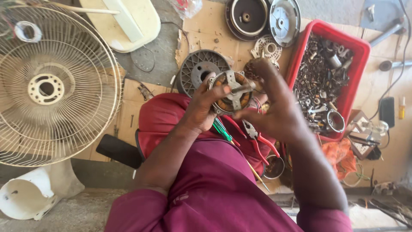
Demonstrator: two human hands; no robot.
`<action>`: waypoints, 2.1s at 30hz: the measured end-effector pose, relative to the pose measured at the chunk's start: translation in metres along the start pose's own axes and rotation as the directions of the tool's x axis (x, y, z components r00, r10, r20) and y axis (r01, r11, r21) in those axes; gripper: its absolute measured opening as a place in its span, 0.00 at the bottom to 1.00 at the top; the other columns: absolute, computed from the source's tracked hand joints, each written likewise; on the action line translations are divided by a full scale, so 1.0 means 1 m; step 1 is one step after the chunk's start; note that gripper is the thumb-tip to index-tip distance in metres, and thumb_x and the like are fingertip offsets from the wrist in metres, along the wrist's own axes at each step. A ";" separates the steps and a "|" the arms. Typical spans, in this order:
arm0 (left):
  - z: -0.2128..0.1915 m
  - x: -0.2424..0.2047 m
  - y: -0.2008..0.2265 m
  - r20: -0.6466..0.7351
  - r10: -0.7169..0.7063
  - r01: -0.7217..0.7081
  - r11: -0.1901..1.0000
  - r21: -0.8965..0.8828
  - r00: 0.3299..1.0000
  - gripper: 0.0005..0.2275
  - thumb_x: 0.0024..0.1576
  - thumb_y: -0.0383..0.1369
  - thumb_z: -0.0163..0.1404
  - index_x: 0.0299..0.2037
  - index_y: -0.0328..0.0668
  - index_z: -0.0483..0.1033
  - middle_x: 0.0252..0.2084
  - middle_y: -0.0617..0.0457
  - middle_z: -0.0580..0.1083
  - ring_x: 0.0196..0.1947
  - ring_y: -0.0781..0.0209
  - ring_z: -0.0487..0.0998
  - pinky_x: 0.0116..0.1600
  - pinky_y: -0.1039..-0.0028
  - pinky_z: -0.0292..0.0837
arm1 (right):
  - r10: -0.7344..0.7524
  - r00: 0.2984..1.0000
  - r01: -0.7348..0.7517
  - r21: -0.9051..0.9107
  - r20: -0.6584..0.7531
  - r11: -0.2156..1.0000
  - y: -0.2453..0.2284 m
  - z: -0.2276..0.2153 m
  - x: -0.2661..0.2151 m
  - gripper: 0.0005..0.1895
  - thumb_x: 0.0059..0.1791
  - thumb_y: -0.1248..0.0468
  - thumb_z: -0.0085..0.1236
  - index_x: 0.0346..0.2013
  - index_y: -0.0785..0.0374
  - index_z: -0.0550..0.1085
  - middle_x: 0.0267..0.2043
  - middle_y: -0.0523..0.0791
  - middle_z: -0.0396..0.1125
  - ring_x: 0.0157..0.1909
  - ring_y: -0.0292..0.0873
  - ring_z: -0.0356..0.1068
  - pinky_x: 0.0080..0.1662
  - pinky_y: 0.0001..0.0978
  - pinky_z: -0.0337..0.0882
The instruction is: The person disassembles and reassembles a small electric motor, likely from a fan. They use a screwdriver to remove screws, separate the stator and rotor, and then reassemble the components. The person also uses a hammer to tap parts into place.
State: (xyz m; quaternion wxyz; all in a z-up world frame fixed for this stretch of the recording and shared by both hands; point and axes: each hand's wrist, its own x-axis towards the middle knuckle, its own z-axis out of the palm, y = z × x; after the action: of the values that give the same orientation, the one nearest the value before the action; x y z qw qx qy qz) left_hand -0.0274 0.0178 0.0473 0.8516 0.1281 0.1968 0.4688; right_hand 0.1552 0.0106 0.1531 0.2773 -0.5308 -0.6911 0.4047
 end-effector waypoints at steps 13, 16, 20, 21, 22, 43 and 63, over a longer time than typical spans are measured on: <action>-0.028 0.018 -0.007 -0.221 0.075 -0.088 0.995 -0.049 0.972 0.23 0.58 0.33 0.61 0.58 0.42 0.62 0.51 0.46 0.74 0.49 0.58 0.78 0.52 0.65 0.80 | 0.098 0.976 -0.146 -0.250 -0.197 0.957 0.039 0.065 -0.006 0.59 0.29 0.48 0.75 0.70 0.62 0.61 0.56 0.47 0.72 0.64 0.48 0.70 0.72 0.76 0.20; -0.034 0.018 -0.004 -0.227 -0.051 0.049 0.999 -0.015 0.973 0.29 0.54 0.34 0.59 0.65 0.50 0.60 0.53 0.48 0.74 0.51 0.61 0.78 0.54 0.67 0.78 | 0.095 0.980 -0.139 -0.258 -0.176 0.956 0.047 0.070 -0.009 0.58 0.29 0.48 0.76 0.69 0.62 0.61 0.55 0.46 0.73 0.64 0.47 0.71 0.71 0.75 0.16; -0.050 0.024 -0.007 -0.132 -0.176 0.171 0.984 -0.048 0.976 0.25 0.59 0.35 0.57 0.65 0.35 0.65 0.54 0.45 0.74 0.52 0.58 0.79 0.56 0.66 0.78 | 0.014 0.990 -0.048 -0.241 -0.142 0.969 0.058 0.067 -0.011 0.57 0.30 0.47 0.76 0.70 0.60 0.62 0.58 0.47 0.72 0.68 0.49 0.69 0.71 0.72 0.11; -0.053 0.028 -0.007 -0.116 -0.213 0.206 0.976 -0.065 0.970 0.23 0.60 0.36 0.55 0.63 0.33 0.67 0.54 0.43 0.75 0.51 0.57 0.81 0.55 0.65 0.79 | 0.068 0.991 -0.093 -0.231 -0.115 0.969 0.060 0.067 -0.010 0.58 0.29 0.49 0.76 0.70 0.61 0.61 0.58 0.47 0.73 0.67 0.49 0.70 0.71 0.72 0.12; -0.053 0.029 -0.010 -0.153 -0.199 0.191 0.980 -0.062 0.968 0.21 0.61 0.35 0.55 0.61 0.31 0.68 0.52 0.42 0.76 0.49 0.56 0.81 0.54 0.64 0.80 | 0.121 0.989 -0.137 -0.221 -0.087 0.965 0.062 0.065 -0.010 0.60 0.28 0.51 0.77 0.70 0.62 0.60 0.57 0.47 0.73 0.67 0.49 0.70 0.71 0.72 0.13; -0.031 0.015 0.012 -0.305 0.080 -0.055 0.995 0.088 0.949 0.08 0.61 0.27 0.54 0.47 0.31 0.78 0.42 0.45 0.80 0.38 0.57 0.83 0.44 0.69 0.82 | 0.007 0.984 -0.021 -0.078 -0.176 0.997 0.064 0.082 0.006 0.56 0.27 0.58 0.81 0.66 0.66 0.64 0.58 0.47 0.69 0.61 0.45 0.72 0.72 0.44 0.59; -0.037 0.023 -0.005 -0.388 0.063 -0.068 0.998 0.003 0.920 0.06 0.61 0.27 0.53 0.44 0.32 0.78 0.39 0.46 0.79 0.35 0.58 0.83 0.41 0.67 0.82 | 0.073 0.980 -0.100 -0.142 -0.186 0.985 0.066 0.073 0.005 0.56 0.25 0.54 0.83 0.64 0.63 0.68 0.59 0.48 0.72 0.64 0.46 0.70 0.71 0.63 0.22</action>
State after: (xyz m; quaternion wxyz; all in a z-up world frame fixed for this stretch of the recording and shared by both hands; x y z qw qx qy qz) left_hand -0.0292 0.0359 0.0070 0.7804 0.0348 0.3542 0.5141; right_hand 0.1282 0.0032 0.0586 0.2796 -0.6144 -0.6680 0.3133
